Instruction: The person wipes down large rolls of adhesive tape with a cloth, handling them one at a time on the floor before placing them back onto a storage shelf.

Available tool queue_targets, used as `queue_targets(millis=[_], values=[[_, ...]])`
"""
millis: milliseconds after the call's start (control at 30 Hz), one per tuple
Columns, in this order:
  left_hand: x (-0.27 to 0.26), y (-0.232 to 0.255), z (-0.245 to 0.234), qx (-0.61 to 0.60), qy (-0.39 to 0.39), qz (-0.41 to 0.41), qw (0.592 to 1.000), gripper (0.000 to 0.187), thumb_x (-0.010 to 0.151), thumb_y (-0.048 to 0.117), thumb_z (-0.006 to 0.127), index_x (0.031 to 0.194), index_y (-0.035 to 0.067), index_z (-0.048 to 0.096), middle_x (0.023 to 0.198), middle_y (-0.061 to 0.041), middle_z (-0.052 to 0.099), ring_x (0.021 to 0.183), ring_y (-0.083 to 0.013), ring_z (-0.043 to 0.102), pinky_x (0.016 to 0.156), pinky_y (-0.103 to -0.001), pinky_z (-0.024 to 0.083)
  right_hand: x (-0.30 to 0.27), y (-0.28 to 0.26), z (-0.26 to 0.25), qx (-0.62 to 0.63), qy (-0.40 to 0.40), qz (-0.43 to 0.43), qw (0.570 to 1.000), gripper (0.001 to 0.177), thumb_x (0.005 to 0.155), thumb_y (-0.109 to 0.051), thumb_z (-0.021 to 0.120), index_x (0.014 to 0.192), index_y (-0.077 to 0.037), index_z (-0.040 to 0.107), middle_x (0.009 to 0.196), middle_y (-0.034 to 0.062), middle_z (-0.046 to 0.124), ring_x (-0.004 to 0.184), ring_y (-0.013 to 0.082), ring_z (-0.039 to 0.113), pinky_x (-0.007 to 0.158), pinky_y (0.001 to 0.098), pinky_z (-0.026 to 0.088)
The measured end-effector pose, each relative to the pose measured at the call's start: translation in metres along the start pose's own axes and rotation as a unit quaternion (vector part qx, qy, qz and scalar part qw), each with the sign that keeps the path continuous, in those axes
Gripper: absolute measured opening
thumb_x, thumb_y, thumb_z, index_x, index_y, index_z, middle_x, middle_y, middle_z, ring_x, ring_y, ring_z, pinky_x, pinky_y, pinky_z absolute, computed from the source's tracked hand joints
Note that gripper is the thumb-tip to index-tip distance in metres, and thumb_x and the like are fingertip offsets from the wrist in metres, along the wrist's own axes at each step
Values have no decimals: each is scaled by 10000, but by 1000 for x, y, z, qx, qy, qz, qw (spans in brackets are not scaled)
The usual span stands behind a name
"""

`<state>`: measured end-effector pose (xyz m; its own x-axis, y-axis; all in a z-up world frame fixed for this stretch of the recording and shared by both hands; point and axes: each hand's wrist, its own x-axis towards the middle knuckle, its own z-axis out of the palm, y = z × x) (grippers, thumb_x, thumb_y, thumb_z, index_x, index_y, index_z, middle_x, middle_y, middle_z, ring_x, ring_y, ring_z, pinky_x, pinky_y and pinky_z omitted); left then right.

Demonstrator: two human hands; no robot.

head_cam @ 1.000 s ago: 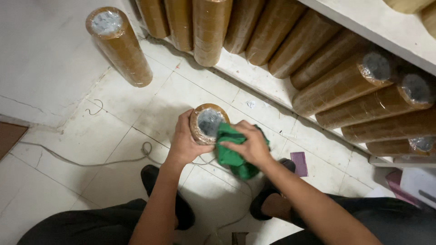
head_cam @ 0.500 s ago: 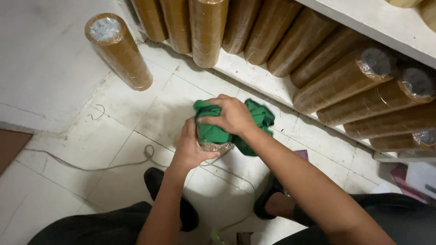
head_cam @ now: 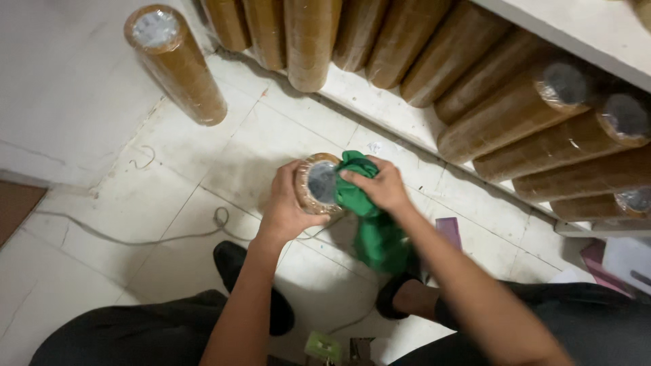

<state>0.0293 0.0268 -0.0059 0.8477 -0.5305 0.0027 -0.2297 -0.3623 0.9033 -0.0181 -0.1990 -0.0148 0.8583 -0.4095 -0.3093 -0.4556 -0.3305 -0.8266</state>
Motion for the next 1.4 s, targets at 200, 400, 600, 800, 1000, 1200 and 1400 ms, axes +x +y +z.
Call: queue_targets(millis=[200, 400, 600, 800, 1000, 1200, 1400], values=[[1, -7, 2, -14, 71, 13, 997, 1273, 337, 172, 1041, 1421, -9, 399, 1295, -263, 543, 1262, -492, 538, 1105, -565, 463, -25, -5, 34, 181, 110, 84, 974, 268, 735, -370, 915, 878, -193, 773, 708, 45, 729, 676, 147, 696, 593, 296, 559], [4, 8, 2, -94, 109, -33, 989, 1187, 350, 88, 980, 1392, -25, 424, 1243, -242, 587, 1254, -430, 584, 1086, -499, 479, -48, -6, 30, 227, 79, 97, 966, 356, 722, -330, 937, 968, -123, 783, 806, 72, 760, 744, 162, 684, 648, 314, 575], [6, -20, 4, -99, 154, -5, 983, 1277, 331, 194, 1053, 1417, 8, 408, 1296, -216, 544, 1278, -401, 565, 1108, -454, 468, 22, 45, -4, 81, 165, 127, 975, 518, 705, -545, 907, 1046, -179, 776, 900, 132, 753, 908, 297, 732, 785, 405, 573], [-1, -10, 1, -72, 153, 7, 986, 1264, 328, 148, 1046, 1405, -18, 405, 1289, -266, 544, 1255, -473, 564, 1084, -527, 486, 57, 90, 10, -106, 124, 160, 974, 633, 703, -718, 810, 1090, -223, 736, 965, 132, 749, 1046, 356, 706, 906, 463, 561], [-3, -7, 0, -57, 148, -21, 987, 1266, 351, 207, 1042, 1436, 47, 411, 1301, -216, 555, 1267, -417, 574, 1088, -476, 480, 62, 112, 11, -171, -34, 248, 953, 1356, 712, -1044, 434, 1580, -5, 353, 1583, 299, 390, 1480, 437, 362, 1212, 567, 318], [3, 6, 1, -27, 120, -14, 992, 1274, 329, 204, 1041, 1432, 40, 426, 1289, -243, 560, 1255, -471, 568, 1095, -533, 466, 31, -15, -6, 126, -22, 44, 991, 522, 1042, -393, 557, 1403, -15, 564, 1228, 264, 692, 1091, 387, 712, 984, 507, 526], [-1, 7, 7, -22, 103, 4, 994, 1247, 357, 200, 1031, 1427, 33, 414, 1312, -237, 536, 1263, -468, 551, 1106, -544, 445, 43, 0, 19, -18, -103, -67, 992, 337, 808, -169, 790, 1119, -44, 763, 969, 192, 743, 789, 310, 742, 702, 431, 623]])
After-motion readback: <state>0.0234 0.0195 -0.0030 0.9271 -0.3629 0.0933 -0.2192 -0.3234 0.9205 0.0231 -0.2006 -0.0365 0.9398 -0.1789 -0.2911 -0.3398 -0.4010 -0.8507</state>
